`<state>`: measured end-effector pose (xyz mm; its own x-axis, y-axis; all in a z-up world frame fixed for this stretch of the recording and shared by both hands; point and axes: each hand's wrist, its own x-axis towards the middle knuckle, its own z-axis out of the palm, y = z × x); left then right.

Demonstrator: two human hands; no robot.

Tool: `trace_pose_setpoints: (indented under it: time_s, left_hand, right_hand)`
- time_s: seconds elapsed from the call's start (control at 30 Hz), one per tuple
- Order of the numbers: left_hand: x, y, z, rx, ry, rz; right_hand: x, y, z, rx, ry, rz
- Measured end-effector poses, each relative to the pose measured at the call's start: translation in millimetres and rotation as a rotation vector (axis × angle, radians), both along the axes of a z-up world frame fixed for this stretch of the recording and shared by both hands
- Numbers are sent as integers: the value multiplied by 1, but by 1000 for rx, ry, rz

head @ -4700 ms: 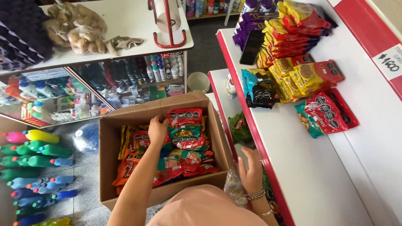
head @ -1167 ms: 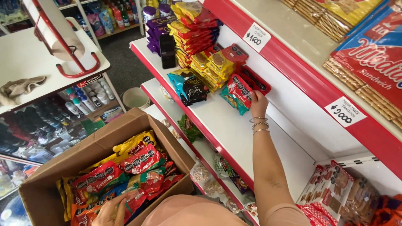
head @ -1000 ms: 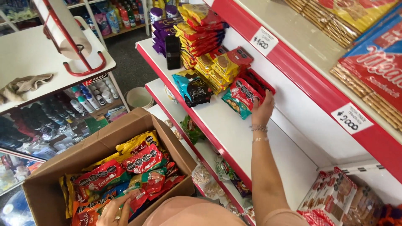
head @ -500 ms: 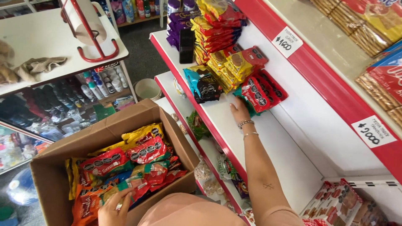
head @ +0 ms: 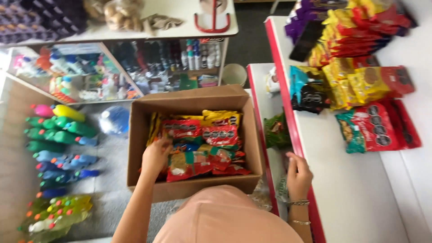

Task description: The person takes various snack packets from a cardboard box and places them onto a store shelf. They arrange the packets in neat rows, organizing them by type and color.

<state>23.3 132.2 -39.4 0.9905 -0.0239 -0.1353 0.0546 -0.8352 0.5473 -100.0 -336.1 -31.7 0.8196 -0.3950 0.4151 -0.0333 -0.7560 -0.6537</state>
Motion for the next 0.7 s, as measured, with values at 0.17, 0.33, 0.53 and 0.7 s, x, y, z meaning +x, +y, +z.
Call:
trace_pose_setpoints:
  time_s: [0.17, 0.33, 0.53, 0.7]
  left_hand:
    - [73, -13, -23, 44, -48, -30]
    - [142, -9, -135, 374, -117, -218]
    - [90, -49, 3, 42, 64, -491]
    - [53, -69, 120, -534, 136, -498]
  right_hand:
    - [6, 50, 20, -21, 26, 205]
    - [4, 66, 39, 5, 47, 228]
    - [1, 76, 25, 103, 129, 224]
    - [31, 119, 57, 677, 358, 515]
